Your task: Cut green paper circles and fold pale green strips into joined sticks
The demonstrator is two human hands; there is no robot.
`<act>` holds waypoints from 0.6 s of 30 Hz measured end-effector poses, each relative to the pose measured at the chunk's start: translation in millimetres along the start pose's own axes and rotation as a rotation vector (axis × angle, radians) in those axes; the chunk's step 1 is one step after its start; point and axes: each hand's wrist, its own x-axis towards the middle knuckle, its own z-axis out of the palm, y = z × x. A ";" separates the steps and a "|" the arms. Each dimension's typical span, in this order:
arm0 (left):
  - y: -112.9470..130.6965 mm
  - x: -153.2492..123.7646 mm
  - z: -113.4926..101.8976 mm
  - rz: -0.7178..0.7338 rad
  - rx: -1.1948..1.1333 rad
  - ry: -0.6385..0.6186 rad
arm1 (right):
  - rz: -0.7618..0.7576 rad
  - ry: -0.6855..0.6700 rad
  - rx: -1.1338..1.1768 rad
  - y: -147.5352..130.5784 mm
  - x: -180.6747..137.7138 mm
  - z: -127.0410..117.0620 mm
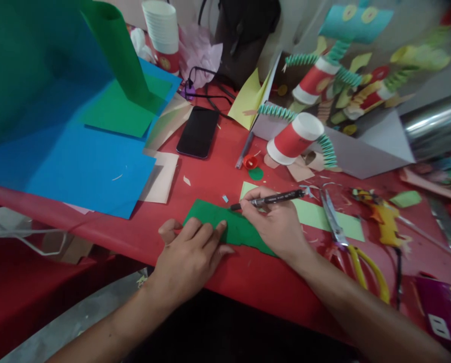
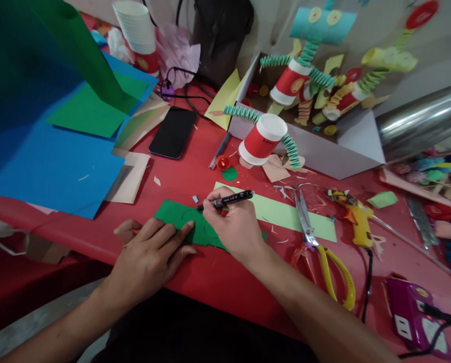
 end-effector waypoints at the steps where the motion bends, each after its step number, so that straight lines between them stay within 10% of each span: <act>1: 0.1 0.2 -0.2 -0.003 0.000 0.000 | -0.004 0.001 0.002 0.4 -1.1 -0.9; 18: -0.5 0.7 -1.7 0.013 0.025 -0.002 | -0.134 0.002 -0.195 -0.1 -47.4 -5.7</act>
